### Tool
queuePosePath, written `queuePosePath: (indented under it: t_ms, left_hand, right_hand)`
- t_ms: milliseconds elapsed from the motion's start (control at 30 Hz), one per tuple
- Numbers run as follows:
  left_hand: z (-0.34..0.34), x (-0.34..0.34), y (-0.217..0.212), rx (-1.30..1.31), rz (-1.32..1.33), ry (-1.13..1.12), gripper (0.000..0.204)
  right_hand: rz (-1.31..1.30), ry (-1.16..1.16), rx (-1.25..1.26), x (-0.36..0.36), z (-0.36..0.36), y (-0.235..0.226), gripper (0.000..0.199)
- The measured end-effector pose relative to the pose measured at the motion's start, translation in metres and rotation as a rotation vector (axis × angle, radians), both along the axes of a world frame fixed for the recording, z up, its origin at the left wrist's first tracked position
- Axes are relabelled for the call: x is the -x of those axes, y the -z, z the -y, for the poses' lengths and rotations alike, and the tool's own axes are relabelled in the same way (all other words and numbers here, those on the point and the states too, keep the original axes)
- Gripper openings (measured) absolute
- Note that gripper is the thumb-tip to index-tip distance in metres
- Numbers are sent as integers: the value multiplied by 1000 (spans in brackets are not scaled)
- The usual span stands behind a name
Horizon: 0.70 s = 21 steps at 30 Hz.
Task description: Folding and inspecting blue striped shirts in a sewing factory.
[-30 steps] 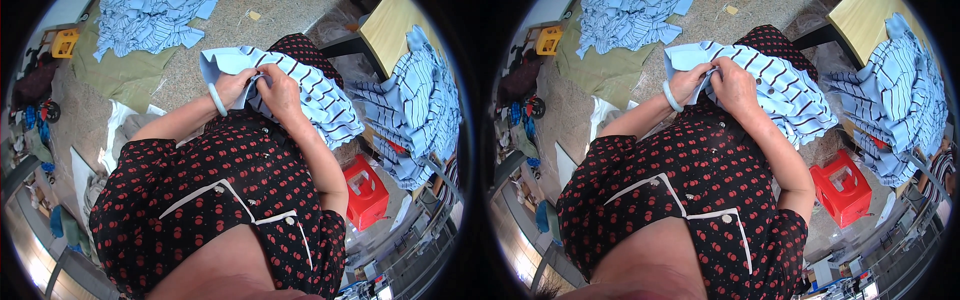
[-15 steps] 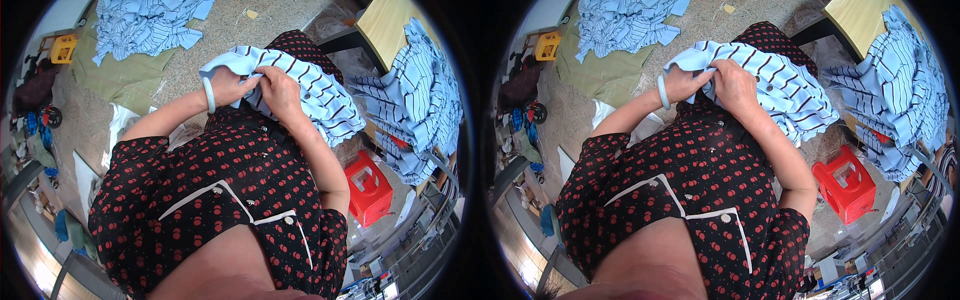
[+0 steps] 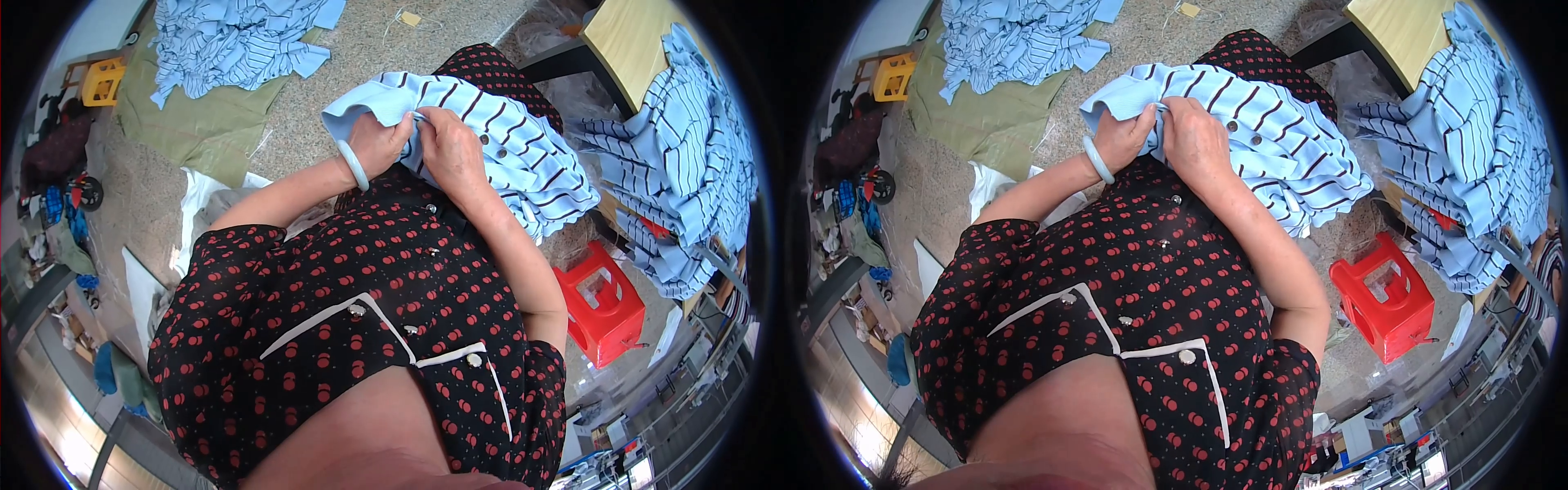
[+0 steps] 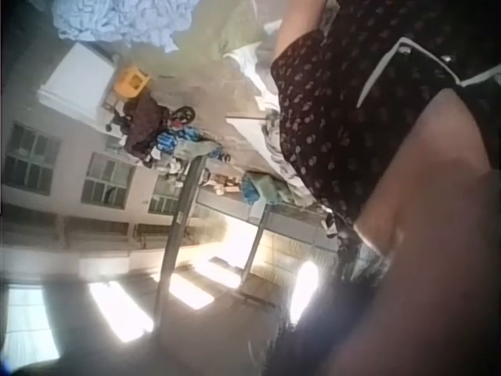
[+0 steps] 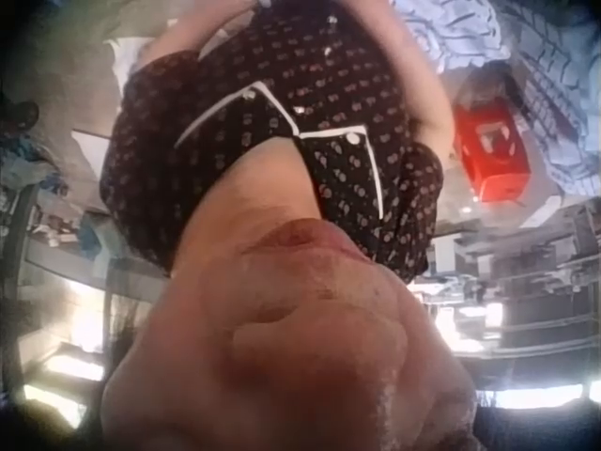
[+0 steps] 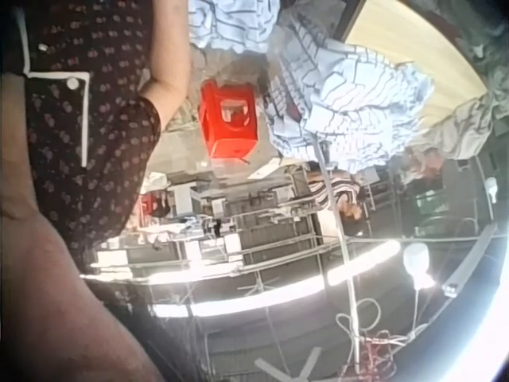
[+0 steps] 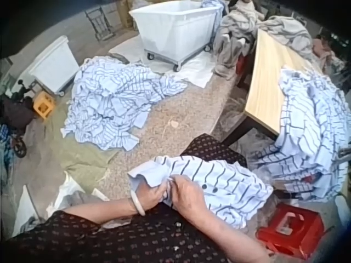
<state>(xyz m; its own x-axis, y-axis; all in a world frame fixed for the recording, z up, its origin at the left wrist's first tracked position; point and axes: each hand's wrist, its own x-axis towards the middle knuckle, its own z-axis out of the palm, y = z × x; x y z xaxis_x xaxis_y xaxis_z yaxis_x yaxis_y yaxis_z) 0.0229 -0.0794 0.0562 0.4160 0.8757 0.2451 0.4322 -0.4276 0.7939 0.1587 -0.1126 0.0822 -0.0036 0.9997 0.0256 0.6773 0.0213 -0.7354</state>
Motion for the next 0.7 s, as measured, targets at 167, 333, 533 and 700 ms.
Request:
queuePosePath:
  t_ms: [167, 333, 533, 700]
  left_hand:
    - [-2, 0, -3, -36, -27, 11, 20]
    - [-4, 5, -9, -3, -18, 26, 21]
    - [-6, 11, -11, 65, 53, 44, 20]
    - [-15, 17, -7, 222, 117, 67, 21]
  right_hand:
    - [-144, -9, -28, -5, -2, 5, 18]
    - [-226, -45, 61, -6, -5, -2, 19]
    - [-235, -59, 136, -6, -9, -6, 19]
    - [-198, -152, -97, -3, -7, -5, 18]
